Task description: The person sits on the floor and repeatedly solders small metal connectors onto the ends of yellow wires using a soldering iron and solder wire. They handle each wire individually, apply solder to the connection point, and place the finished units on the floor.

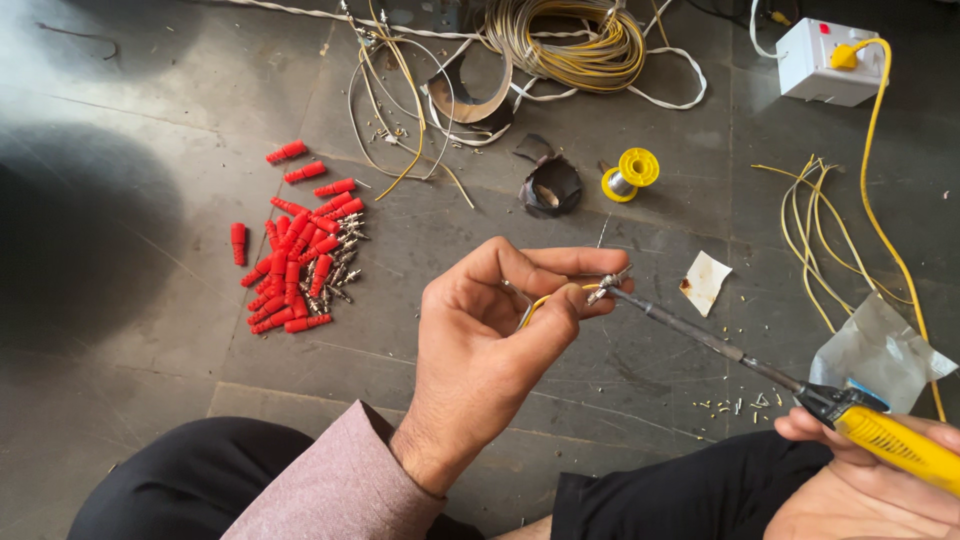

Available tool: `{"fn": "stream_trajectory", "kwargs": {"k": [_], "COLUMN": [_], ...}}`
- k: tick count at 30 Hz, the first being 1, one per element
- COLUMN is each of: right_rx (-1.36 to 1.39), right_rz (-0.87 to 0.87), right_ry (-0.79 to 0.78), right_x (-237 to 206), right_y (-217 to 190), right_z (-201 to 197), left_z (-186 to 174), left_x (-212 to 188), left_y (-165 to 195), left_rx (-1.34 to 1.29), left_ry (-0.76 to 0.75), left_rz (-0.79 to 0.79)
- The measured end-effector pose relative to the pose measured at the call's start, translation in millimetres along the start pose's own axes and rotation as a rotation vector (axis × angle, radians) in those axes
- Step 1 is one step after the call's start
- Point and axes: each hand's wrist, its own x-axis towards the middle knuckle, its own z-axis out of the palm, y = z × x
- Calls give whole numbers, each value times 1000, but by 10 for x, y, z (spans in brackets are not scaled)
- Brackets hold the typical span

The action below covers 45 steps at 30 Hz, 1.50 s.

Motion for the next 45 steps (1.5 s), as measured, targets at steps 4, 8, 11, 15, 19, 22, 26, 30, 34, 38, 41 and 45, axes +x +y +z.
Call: {"fn": "stream_trajectory", "kwargs": {"k": [4, 8, 11, 15, 19, 22, 26, 30, 34, 38, 41, 45], "right_rx": [-75, -181, -49, -166, -38, -18, 55, 20, -12, -122, -64, -94], "right_rz": [3, 104, 368, -76, -265, -309, 310, 495, 585, 305, 292, 239], "right_ry": [9, -87, -283, -22, 110, 127, -611, -441, -465, -232, -231, -224], "right_x": [5, 155, 269, 41, -239, -114, 508, 649, 583, 327, 196, 227], "right_y": [-155, -223, -205, -121, -245, -392, -373, 27, 79, -111, -135, -20], "right_z": [56, -131, -261, -62, 355, 407, -280, -734, -752, -472, -376, -420], "left_z": [0, 4, 7, 8, 8, 7, 14, 13, 22, 27, 31, 35], "left_x": [-4, -3, 1, 1, 5, 8, 10, 12, 18, 20, 23, 21], "left_y": [0, 2, 7, 6, 0, 1, 1, 6, 13, 21, 23, 25], "left_rx": [14, 9, 11, 8, -2, 0, 4, 1, 2, 1, -1, -4], "left_ry": [9, 7, 6, 6, 3, 10, 12, 13, 12, 12, 14, 13], "left_rz": [-2, -5, -6, -8, -4, -6, -1, -8, -4, -5, -6, -8]}}
